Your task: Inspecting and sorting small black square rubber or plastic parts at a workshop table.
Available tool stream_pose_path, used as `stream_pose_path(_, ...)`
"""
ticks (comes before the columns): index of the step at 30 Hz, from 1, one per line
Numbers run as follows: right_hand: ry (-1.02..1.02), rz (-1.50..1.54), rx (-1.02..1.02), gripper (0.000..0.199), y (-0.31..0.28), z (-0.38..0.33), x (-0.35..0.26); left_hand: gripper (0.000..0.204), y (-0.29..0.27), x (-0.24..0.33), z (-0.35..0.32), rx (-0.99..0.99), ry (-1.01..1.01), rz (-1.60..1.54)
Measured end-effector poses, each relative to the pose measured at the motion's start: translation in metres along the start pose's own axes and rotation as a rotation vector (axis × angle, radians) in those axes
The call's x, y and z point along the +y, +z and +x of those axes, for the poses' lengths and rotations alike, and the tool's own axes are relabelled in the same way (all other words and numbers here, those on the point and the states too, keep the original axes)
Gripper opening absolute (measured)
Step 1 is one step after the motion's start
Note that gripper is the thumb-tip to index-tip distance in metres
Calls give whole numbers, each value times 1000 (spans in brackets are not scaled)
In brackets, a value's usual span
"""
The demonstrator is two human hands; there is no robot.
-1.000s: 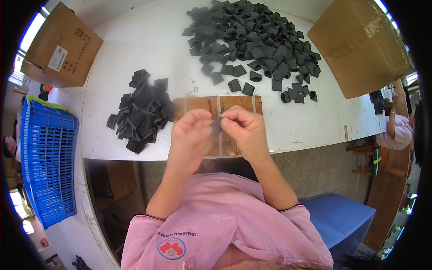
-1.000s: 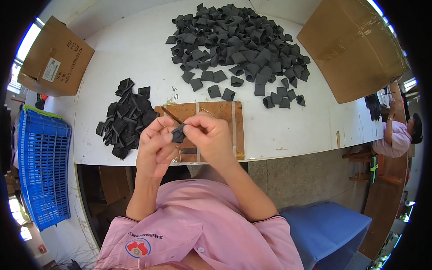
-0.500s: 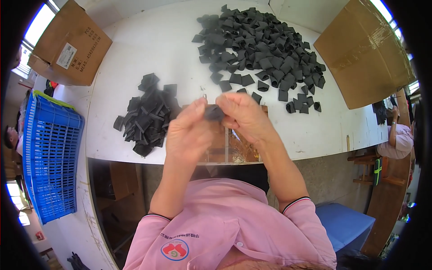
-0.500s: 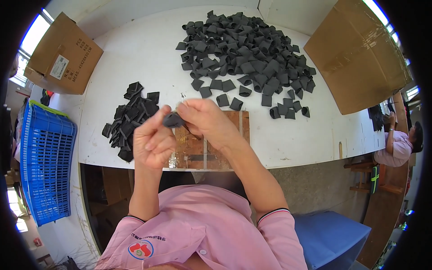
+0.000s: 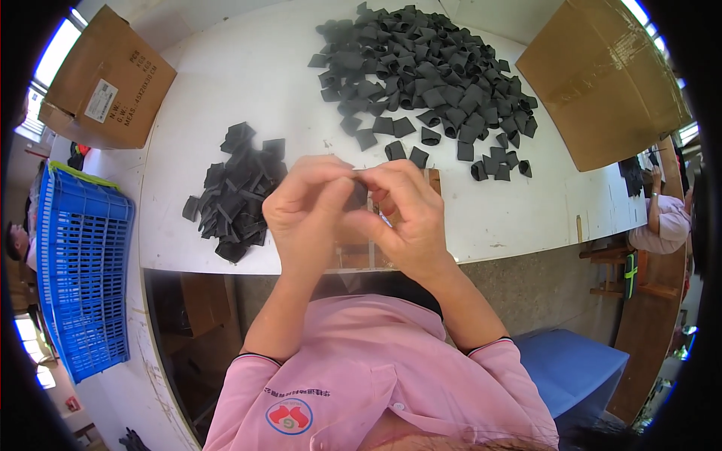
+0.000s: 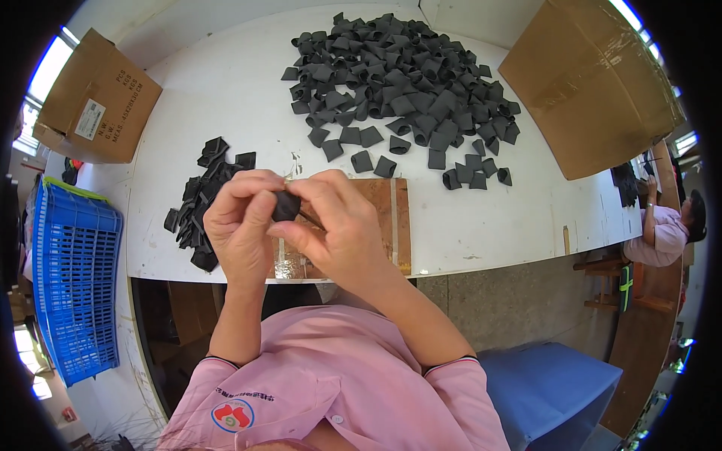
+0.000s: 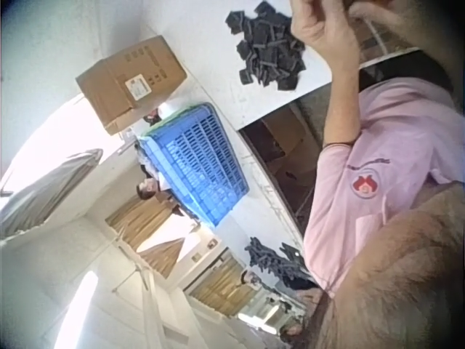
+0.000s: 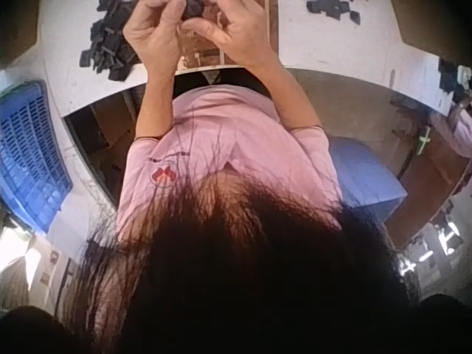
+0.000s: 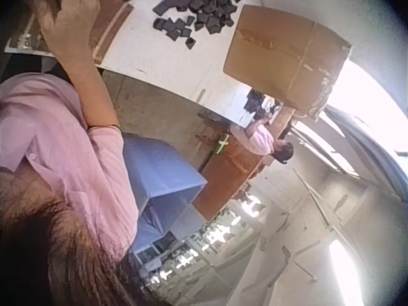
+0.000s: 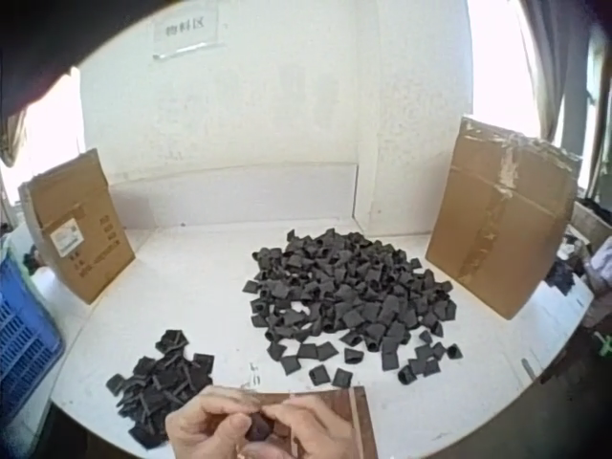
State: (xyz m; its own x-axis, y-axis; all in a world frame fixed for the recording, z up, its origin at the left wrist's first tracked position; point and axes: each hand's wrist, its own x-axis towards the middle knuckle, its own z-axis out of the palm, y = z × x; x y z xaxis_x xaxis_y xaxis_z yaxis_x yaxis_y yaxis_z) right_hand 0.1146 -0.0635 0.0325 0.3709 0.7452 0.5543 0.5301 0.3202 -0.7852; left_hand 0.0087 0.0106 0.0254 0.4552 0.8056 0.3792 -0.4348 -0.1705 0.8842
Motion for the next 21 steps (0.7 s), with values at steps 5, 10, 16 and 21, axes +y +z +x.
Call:
stream_pose_path(5, -157, -256, 67, 31, 6, 6, -5, 10, 7, 7, -7, 226, -179, -429)
stream_pose_path(10, -301, -354, 70, 26, 5, 13, -3, 10, 12, 9, -8, 320, -212, -440)
stream_pose_path(16, -244, -276, -30, 20, 7, 1, 21, 11, 15, 5, -10, 321, -107, -397)
stream_pose_path(21, -32, -34, -68, 21, -2, -13, 27, 14, 17, 4, -13, 234, -65, -258)
